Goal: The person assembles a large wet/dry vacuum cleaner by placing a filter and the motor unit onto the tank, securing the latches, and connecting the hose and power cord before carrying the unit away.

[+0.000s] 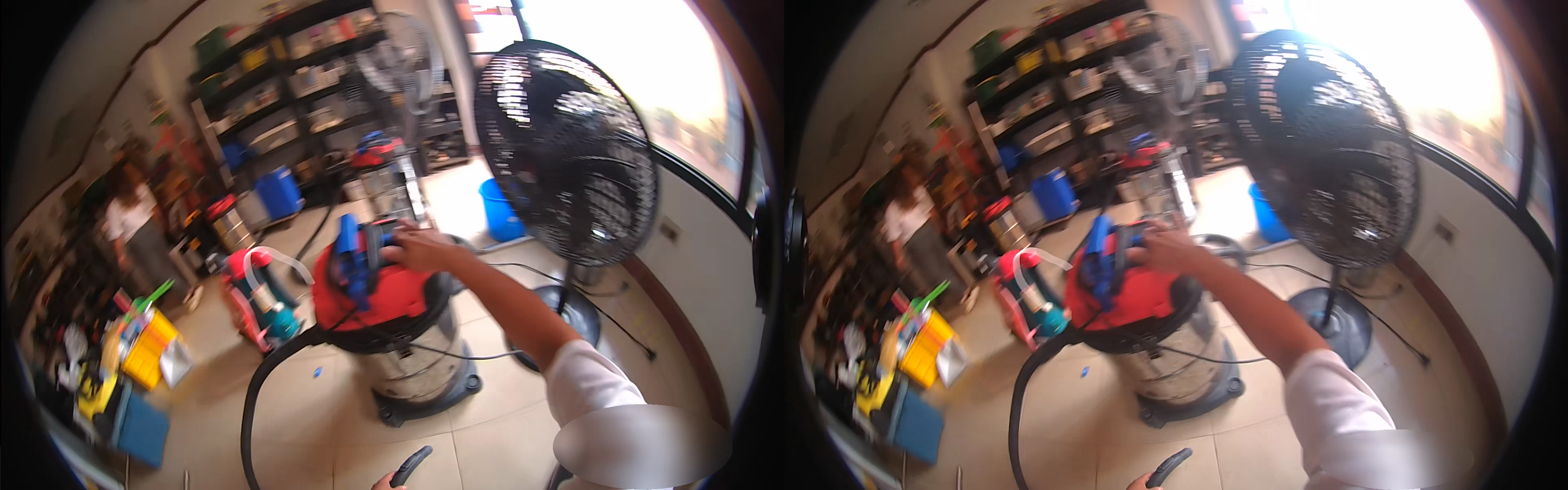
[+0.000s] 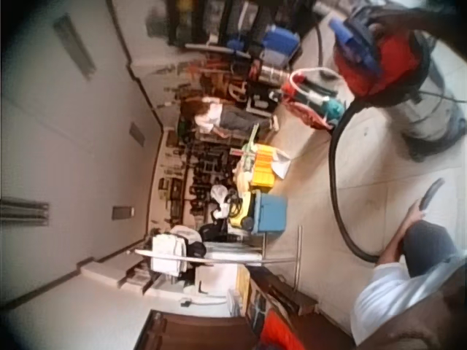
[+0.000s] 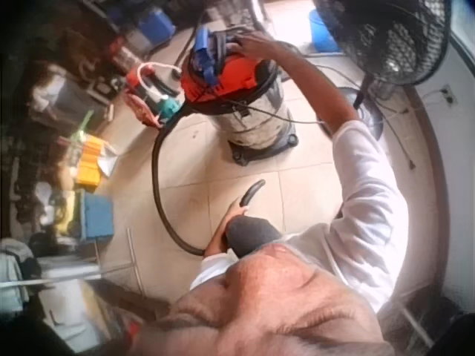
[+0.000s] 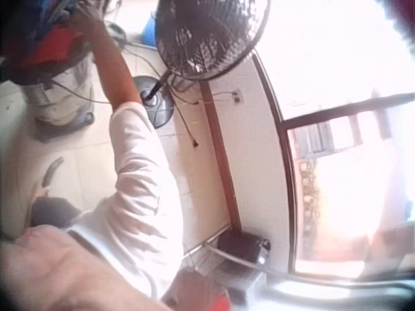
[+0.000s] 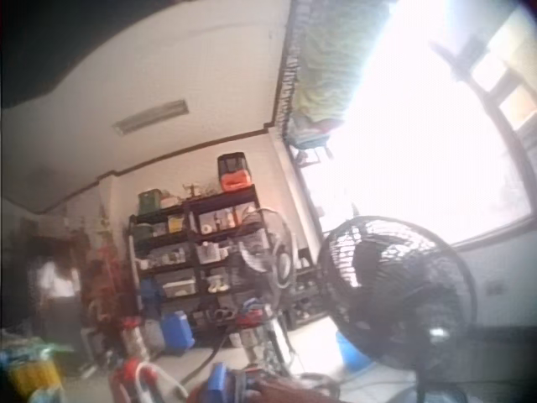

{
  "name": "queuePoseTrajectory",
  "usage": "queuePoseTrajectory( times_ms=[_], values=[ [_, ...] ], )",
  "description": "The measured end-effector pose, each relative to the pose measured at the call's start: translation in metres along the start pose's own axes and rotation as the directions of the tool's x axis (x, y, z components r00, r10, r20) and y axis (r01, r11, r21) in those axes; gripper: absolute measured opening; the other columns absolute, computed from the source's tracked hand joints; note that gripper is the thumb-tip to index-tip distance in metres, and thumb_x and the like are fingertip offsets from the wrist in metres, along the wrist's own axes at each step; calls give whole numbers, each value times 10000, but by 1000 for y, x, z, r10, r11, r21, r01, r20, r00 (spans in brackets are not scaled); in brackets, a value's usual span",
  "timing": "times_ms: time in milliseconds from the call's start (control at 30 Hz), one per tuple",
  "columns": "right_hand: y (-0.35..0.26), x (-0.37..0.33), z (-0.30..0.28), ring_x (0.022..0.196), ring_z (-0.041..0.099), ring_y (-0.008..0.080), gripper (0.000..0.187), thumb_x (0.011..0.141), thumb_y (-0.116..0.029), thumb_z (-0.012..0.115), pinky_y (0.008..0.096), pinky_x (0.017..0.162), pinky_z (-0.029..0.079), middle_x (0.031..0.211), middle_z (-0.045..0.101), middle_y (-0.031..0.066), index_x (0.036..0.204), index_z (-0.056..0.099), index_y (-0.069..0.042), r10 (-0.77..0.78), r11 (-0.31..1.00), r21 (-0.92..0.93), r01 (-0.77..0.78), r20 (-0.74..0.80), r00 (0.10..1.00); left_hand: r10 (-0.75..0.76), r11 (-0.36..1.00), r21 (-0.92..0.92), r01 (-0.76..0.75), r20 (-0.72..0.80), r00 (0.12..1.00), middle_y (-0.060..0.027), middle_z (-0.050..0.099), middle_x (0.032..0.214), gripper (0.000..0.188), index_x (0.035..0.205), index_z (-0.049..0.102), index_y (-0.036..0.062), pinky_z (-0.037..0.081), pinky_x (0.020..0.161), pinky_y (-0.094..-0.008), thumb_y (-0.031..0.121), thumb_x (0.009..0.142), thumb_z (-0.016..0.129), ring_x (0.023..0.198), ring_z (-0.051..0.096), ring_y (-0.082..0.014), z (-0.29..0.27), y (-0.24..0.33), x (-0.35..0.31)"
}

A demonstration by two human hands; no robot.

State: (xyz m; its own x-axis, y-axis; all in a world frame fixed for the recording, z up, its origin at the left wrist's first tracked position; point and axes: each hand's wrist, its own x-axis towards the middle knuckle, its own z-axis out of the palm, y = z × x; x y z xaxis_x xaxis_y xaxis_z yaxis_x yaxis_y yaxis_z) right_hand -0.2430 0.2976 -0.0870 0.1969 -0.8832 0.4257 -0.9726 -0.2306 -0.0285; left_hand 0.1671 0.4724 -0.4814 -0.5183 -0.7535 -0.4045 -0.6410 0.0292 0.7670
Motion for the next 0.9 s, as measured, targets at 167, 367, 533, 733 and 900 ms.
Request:
queuePoseTrajectory(
  times_ms=[167, 367, 533, 733, 900],
  values=[
    [1, -40, -10, 1172, 359, 319, 555, 817, -506, 403, 546, 962, 207, 1166, 453, 163, 1096, 449, -28, -30, 1000, 3, 31, -205, 978, -22, 983, 182, 3, 100, 995, -189, 575, 957, 600, 1194, 418, 12, 453, 745, -356, 140, 663, 667, 878, 557, -247, 0, -3, -2],
    [29, -253, 28, 915, 486, 226, 212, 755, -272, 571, 414, 823, 370, 850, 542, 71, 682, 549, -74, -354, 935, -104, 340, -370, 859, -222, 952, 274, 138, 304, 927, -187, 551, 1041, 653, 1248, 376, 32, 439, 789, -344, 183, 682, 665, 925, 542, -263, -15, 2, 17],
    [113, -450, 22, 757, 549, 195, 79, 689, -165, 611, 340, 701, 425, 672, 579, 6, 629, 597, -115, 323, 917, -108, -385, -366, 873, 62, 963, 268, -4, -207, 976, -172, 516, 1087, 542, 1220, 383, 7, 426, 807, -346, 194, 762, 604, 950, 520, -277, -62, 48, 55],
    [240, -551, -2, 817, 580, 316, 209, 723, -212, 515, 407, 737, 458, 850, 614, 156, 791, 636, -55, 961, 115, 221, -969, -272, 52, 683, 727, 644, -237, -714, 154, -199, 500, 1045, 418, 1152, 428, -8, 427, 775, -383, 162, 799, 574, 913, 513, -312, -113, 268, 33],
    [329, -564, -20, 878, 576, 319, 234, 723, -203, 496, 405, 769, 461, 892, 611, 158, 860, 640, -80, 966, -63, 335, -940, -217, -142, 869, 470, 881, -59, -473, -145, -195, 495, 1057, 419, 1088, 486, -10, 368, 846, -442, 298, 809, 545, 969, 468, -357, -137, 411, 39]
  ],
)
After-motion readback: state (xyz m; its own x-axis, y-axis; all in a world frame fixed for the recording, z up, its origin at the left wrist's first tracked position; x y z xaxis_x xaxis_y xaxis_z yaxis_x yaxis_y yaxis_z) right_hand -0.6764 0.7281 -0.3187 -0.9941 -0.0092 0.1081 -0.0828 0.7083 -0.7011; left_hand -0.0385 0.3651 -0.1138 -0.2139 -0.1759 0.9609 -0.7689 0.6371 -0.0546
